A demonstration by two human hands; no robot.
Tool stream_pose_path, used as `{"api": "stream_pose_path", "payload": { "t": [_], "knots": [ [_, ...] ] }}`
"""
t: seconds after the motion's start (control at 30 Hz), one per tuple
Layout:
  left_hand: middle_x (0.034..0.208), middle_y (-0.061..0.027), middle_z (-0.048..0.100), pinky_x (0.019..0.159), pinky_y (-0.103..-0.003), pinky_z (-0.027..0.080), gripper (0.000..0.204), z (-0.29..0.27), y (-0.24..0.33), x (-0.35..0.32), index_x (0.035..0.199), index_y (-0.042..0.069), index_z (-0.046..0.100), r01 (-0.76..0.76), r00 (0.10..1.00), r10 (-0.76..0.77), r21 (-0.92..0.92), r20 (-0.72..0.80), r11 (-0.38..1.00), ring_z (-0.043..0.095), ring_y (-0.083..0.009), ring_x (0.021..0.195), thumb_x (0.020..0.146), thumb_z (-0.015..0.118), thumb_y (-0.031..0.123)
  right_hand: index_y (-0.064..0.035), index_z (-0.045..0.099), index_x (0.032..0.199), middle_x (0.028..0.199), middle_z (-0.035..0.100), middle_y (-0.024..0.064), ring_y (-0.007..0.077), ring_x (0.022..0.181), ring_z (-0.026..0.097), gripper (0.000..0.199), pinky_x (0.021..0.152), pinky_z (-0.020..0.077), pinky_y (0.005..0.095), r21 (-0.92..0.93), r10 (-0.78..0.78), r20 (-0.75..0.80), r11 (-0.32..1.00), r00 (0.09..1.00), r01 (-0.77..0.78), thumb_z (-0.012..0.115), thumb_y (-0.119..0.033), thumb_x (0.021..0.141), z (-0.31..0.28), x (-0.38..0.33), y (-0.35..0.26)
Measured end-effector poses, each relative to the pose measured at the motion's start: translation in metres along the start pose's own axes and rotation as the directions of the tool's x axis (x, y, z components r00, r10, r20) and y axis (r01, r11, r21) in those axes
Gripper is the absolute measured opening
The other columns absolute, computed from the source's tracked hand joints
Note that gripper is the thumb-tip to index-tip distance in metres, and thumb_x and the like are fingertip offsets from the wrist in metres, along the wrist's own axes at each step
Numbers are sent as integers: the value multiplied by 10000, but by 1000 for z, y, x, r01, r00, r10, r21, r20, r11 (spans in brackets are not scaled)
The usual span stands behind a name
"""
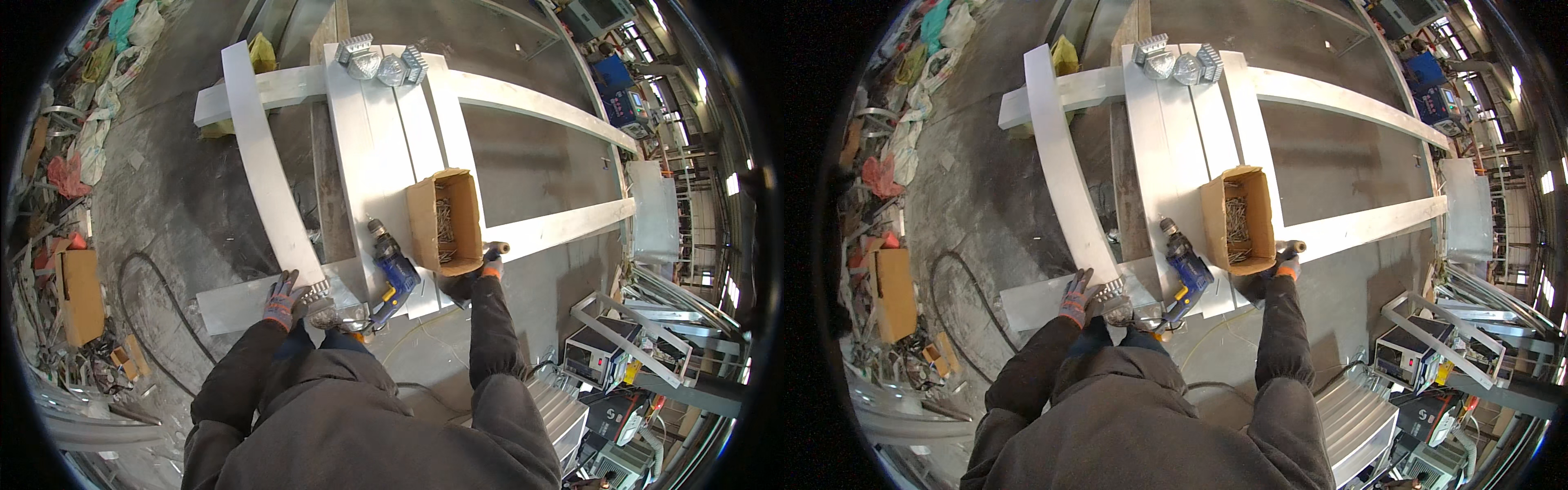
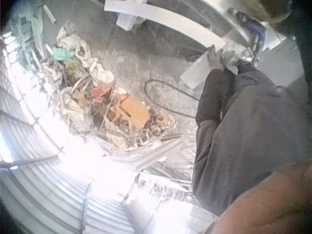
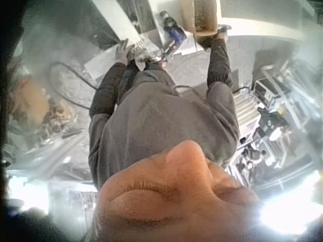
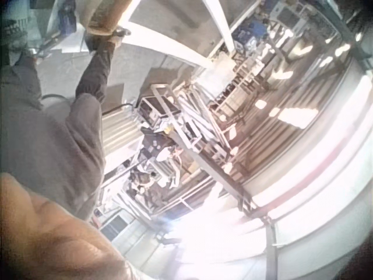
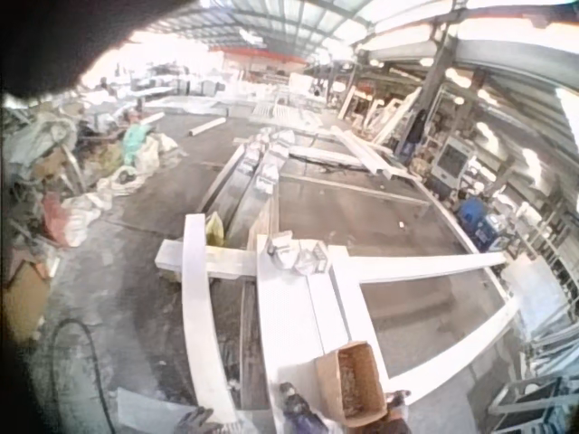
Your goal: The person assembles a white metal frame by attaching corner brackets to the joints. They use a cordless drill to drive screws into the brackets, repeatedly pick up new brackets from a box, and position them on the frame. The person also moves a wrapped metal piece aside and retrieves additional brackets during the process.
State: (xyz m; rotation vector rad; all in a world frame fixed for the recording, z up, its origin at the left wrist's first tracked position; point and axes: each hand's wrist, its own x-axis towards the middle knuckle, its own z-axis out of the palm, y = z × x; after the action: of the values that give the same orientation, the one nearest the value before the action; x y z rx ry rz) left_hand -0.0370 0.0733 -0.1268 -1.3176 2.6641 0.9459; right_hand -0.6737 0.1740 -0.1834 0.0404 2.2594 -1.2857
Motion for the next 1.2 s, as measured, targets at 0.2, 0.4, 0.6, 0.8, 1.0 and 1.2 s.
{"api": "stream_pose_path", "payload": {
  "t": [0.2, 0.4, 0.6, 0.8, 1.0, 1.2],
  "knots": [
    [1647, -132, 208, 1180, -508, 259, 540, -6, -1, -4, 1486, 305, 446, -67, 991, 39, 223, 127, 972, 213, -361, 1501, 958, 563, 307, -56, 618, 994, 829, 612, 50, 148, 588, 556, 166, 518, 498, 330, -82, -216, -23, 973, 976, 214, 671, -37, 838, -57, -137, 0],
    [1659, -110, 170, 1207, -515, 218, 551, -5, -8, -7, 1555, 257, 308, -121, 979, 35, 430, 202, 895, 139, -321, 1532, 1023, 431, 333, -31, 616, 1092, 723, 558, 3, 127, 595, 561, 202, 528, 484, 273, -235, -266, 520, 869, 812, 435, 652, -77, 899, -59, -292, 16],
    [1641, -174, 184, 1193, -568, 215, 523, 4, -11, -5, 1525, 219, 363, -144, 979, 92, 295, 183, 944, 147, -364, 1525, 1014, 422, 313, -54, 680, 997, 794, 629, 21, 110, 670, 587, 141, 571, 469, 282, -294, -102, 806, 786, 583, 544, 683, -113, 869, 45, -369, 50],
    [1647, -175, 176, 1186, -587, 218, 583, 0, -10, -9, 1529, 226, 373, -145, 986, 116, 274, 118, 951, 180, -381, 1517, 958, 462, 300, -24, 711, 984, 832, 711, 78, 174, 716, 633, 290, 657, 520, 339, -293, -159, 810, 724, 564, 625, 772, -237, 797, 129, -430, 20],
    [1660, -158, 154, 1193, -599, 187, 567, -1, -13, -8, 1540, 232, 369, -138, 983, 102, 248, 152, 959, 138, -372, 1532, 982, 441, 304, -26, 707, 1035, 866, 722, 101, 180, 782, 673, 346, 698, 539, 377, -407, -97, 766, 693, 635, 596, 774, -248, 779, 143, -432, 37],
    [1661, -165, 153, 1192, -612, 165, 569, 4, -15, -4, 1545, 229, 364, -142, 977, 95, 244, 193, 959, 112, -376, 1536, 988, 439, 312, -24, 713, 1062, 945, 743, 107, 164, 856, 690, 361, 769, 548, 343, -333, -161, 760, 735, 629, 591, 784, -228, 772, 147, -426, 50]
  ]
}}
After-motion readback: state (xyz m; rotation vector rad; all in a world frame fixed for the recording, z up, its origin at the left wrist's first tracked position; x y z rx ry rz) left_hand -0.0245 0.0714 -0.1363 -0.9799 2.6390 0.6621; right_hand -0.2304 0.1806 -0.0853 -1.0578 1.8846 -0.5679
